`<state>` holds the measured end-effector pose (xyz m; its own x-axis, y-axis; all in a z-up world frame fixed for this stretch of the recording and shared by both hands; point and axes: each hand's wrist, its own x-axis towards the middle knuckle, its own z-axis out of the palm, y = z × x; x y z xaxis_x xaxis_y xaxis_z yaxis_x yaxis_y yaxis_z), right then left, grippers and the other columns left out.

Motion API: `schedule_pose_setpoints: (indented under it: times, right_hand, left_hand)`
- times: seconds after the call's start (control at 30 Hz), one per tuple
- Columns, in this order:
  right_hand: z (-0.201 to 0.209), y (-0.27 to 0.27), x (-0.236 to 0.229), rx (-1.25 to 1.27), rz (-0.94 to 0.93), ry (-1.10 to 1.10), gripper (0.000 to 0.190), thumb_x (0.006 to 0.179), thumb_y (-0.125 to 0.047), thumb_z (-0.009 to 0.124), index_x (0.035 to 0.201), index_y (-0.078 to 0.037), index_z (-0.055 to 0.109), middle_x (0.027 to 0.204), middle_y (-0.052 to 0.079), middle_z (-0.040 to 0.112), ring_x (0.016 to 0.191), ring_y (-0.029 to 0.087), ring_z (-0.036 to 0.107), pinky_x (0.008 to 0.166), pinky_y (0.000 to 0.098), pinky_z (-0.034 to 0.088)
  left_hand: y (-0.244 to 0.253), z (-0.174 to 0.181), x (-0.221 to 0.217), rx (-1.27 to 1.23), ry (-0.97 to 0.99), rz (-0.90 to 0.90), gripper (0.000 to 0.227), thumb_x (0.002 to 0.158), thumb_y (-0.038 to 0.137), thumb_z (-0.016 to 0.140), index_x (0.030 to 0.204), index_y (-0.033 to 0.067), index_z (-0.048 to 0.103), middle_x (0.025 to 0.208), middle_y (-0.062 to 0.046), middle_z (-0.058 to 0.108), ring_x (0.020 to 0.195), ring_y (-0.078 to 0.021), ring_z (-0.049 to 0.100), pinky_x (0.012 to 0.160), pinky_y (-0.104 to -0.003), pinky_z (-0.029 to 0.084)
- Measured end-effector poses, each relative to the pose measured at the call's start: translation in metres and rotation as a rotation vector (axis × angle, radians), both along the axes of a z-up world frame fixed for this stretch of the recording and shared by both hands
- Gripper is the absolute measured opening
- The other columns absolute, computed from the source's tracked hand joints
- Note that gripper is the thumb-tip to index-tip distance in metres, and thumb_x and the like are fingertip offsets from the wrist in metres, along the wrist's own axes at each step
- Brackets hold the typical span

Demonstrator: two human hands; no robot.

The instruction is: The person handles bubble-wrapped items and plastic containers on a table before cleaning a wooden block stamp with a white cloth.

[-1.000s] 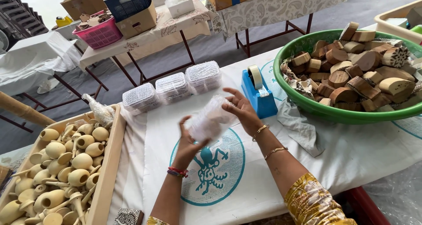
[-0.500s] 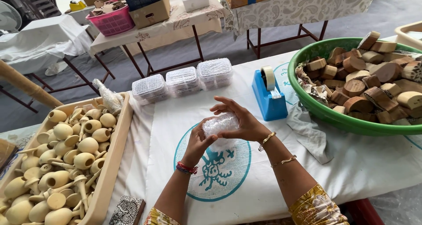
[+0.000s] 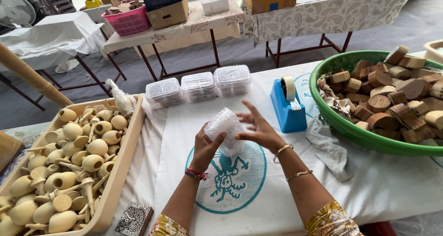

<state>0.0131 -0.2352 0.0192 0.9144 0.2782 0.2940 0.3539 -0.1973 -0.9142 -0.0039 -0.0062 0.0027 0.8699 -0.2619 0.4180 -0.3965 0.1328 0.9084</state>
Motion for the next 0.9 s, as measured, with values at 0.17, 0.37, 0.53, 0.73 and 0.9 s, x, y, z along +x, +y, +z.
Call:
schedule_pose_setpoints:
  times: [0.17,0.37,0.53,0.73,0.9]
  right_hand:
    - [-0.020,0.015,0.008,-0.003,-0.050,0.096,0.109,0.059,-0.054,0.090,0.152,-0.020,0.044,0.140,0.011,0.066,0.134,0.028,0.059,0.110,0.0548,0.045]
    - [-0.030,0.011,0.015,-0.116,-0.082,0.057,0.091,0.060,-0.050,0.091,0.139,-0.016,0.062,0.126,0.008,0.074,0.114,0.025,0.073,0.099,0.0459,0.059]
    - [-0.020,0.002,0.012,-0.213,-0.075,-0.149,0.088,0.067,-0.039,0.094,0.143,-0.012,0.059,0.127,0.010,0.074,0.115,0.024,0.071,0.095,0.0448,0.054]
    - [0.009,-0.047,-0.001,-0.641,-0.738,-0.279,0.040,0.095,-0.033,0.073,0.126,-0.007,0.069,0.126,0.014,0.070,0.104,0.028,0.073,0.087,0.0374,0.061]
    - [0.012,-0.074,-0.007,-0.810,-1.048,-0.102,0.040,0.100,-0.036,0.060,0.126,-0.006,0.068,0.132,0.015,0.067,0.103,0.038,0.070,0.088,0.0475,0.057]
  left_hand:
    - [-0.007,-0.009,0.001,0.005,-0.032,0.050,0.060,0.091,0.031,0.076,0.134,-0.0046,0.054,0.117,-0.017,0.072,0.104,-0.0236,0.076,0.083,-0.033,0.067]
    - [-0.016,-0.020,0.002,0.001,-0.007,0.057,0.064,0.089,0.025,0.079,0.138,-0.0040,0.050,0.114,-0.017,0.074,0.099,-0.0235,0.077,0.080,-0.033,0.067]
    - [-0.010,-0.015,0.002,-0.007,-0.028,0.067,0.067,0.087,0.020,0.079,0.142,-0.0029,0.048,0.118,-0.017,0.073,0.101,-0.0236,0.077,0.081,-0.033,0.068]
    - [0.007,-0.001,0.006,0.062,-0.218,0.465,0.063,0.086,0.012,0.080,0.139,-0.0040,0.051,0.114,-0.019,0.075,0.099,-0.0250,0.077,0.082,-0.033,0.068]
    - [0.007,-0.007,0.009,0.073,-0.238,0.519,0.060,0.087,0.014,0.080,0.138,-0.0037,0.054,0.111,-0.018,0.076,0.098,-0.0240,0.077,0.082,-0.034,0.066]
